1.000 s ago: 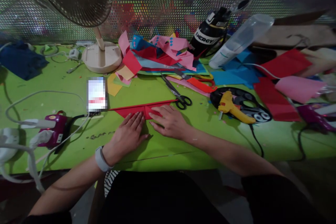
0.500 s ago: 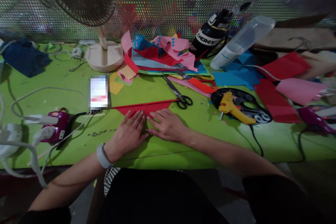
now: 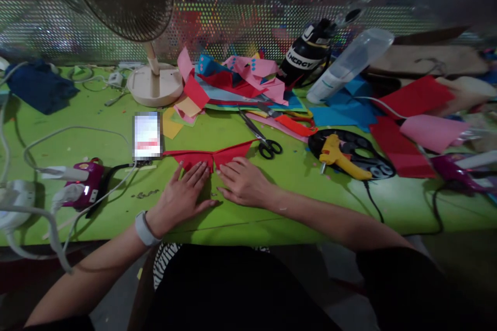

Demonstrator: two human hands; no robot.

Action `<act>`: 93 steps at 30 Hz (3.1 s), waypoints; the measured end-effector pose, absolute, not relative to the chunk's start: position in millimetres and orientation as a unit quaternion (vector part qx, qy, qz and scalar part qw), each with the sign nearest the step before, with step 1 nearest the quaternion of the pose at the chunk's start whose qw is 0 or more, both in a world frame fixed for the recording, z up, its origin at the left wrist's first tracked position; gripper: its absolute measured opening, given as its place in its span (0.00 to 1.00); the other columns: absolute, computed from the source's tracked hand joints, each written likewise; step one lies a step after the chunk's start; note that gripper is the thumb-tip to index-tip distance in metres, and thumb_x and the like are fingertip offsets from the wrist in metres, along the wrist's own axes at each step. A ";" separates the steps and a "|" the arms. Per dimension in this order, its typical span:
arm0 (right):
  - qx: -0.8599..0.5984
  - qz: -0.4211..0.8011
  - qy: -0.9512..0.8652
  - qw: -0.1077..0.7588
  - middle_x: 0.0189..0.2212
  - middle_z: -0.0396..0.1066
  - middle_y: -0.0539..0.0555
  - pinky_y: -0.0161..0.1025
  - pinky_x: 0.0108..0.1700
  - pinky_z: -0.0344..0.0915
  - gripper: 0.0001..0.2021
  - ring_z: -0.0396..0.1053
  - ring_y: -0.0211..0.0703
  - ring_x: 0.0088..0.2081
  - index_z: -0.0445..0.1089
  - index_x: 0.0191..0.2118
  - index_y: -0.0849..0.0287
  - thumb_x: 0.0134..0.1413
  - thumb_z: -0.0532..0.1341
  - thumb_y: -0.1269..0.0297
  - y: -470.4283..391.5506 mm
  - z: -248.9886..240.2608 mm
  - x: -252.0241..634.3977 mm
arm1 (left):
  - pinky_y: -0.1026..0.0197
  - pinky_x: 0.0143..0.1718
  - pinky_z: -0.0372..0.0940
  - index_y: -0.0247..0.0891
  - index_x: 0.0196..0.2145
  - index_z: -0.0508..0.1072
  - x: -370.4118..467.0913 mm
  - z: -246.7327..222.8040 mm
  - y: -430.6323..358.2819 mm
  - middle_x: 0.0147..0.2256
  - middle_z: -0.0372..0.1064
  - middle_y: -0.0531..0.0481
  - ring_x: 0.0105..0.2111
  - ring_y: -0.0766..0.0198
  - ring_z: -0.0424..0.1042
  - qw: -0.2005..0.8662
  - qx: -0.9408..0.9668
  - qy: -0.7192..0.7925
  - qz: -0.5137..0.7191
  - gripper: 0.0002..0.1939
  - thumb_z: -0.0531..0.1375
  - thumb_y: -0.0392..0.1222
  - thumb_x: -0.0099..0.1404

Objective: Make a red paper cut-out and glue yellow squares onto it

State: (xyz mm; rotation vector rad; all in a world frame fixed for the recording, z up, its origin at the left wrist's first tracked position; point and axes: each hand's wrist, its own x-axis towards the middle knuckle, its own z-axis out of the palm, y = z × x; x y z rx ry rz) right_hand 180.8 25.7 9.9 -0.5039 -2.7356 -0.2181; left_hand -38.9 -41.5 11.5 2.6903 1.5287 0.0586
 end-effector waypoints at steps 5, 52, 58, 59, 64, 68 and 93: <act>-0.231 -0.050 -0.942 0.240 0.39 0.75 0.60 0.45 0.46 0.59 0.13 0.67 0.47 0.40 0.73 0.44 0.65 0.63 0.54 0.66 26.9 22.5 183.9 | 0.44 0.67 0.35 0.33 0.67 0.50 -31.8 11.6 -39.8 0.68 0.42 0.42 0.68 0.54 0.44 0.026 0.865 0.502 0.021 0.42 0.40 0.67 0.68; -0.467 0.306 -0.830 0.000 0.27 0.74 0.49 0.36 0.26 0.50 0.11 0.65 0.37 0.26 0.69 0.28 0.56 0.54 0.62 0.54 54.0 37.6 163.6 | 0.50 0.54 0.58 0.41 0.62 0.63 -47.3 17.4 -35.9 0.63 0.56 0.41 0.57 0.51 0.62 -0.001 0.891 0.453 0.034 0.29 0.45 0.59 0.71; -0.469 0.302 -0.829 -0.025 0.26 0.73 0.49 0.36 0.26 0.49 0.12 0.64 0.38 0.25 0.68 0.28 0.56 0.52 0.64 0.53 57.5 39.1 159.5 | 0.50 0.53 0.59 0.41 0.61 0.63 -47.0 18.3 -34.5 0.63 0.56 0.41 0.57 0.51 0.62 -0.005 0.894 0.448 0.026 0.29 0.45 0.58 0.71; -0.469 0.300 -0.830 -0.031 0.26 0.73 0.49 0.36 0.26 0.49 0.12 0.64 0.38 0.26 0.68 0.28 0.56 0.53 0.64 0.53 58.0 39.4 159.0 | 0.50 0.53 0.59 0.40 0.61 0.63 -47.4 17.9 -34.1 0.63 0.56 0.41 0.57 0.51 0.62 -0.006 0.895 0.446 0.023 0.29 0.45 0.58 0.71; -0.459 0.303 -0.833 -0.055 0.27 0.72 0.49 0.35 0.27 0.50 0.11 0.64 0.37 0.27 0.68 0.29 0.56 0.53 0.64 0.55 61.3 40.8 157.8 | 0.51 0.53 0.60 0.40 0.62 0.63 -52.9 17.0 -35.4 0.63 0.56 0.41 0.57 0.52 0.63 -0.002 0.895 0.445 0.029 0.29 0.45 0.58 0.71; -0.458 0.318 -0.828 -0.062 0.27 0.73 0.49 0.34 0.27 0.51 0.11 0.65 0.38 0.28 0.67 0.28 0.56 0.52 0.64 0.55 62.8 42.2 158.7 | 0.50 0.54 0.60 0.39 0.61 0.64 -60.8 21.3 -41.6 0.63 0.58 0.41 0.57 0.52 0.64 -0.011 0.889 0.456 0.033 0.28 0.46 0.57 0.71; -0.412 0.102 -0.898 0.112 0.35 0.73 0.58 0.41 0.41 0.58 0.06 0.68 0.47 0.41 0.72 0.34 0.62 0.59 0.59 0.66 80.5 27.8 181.1 | 0.53 0.43 0.65 0.34 0.47 0.74 -58.9 45.6 -42.1 0.44 0.74 0.38 0.43 0.53 0.72 0.001 0.832 0.531 0.162 0.21 0.51 0.52 0.70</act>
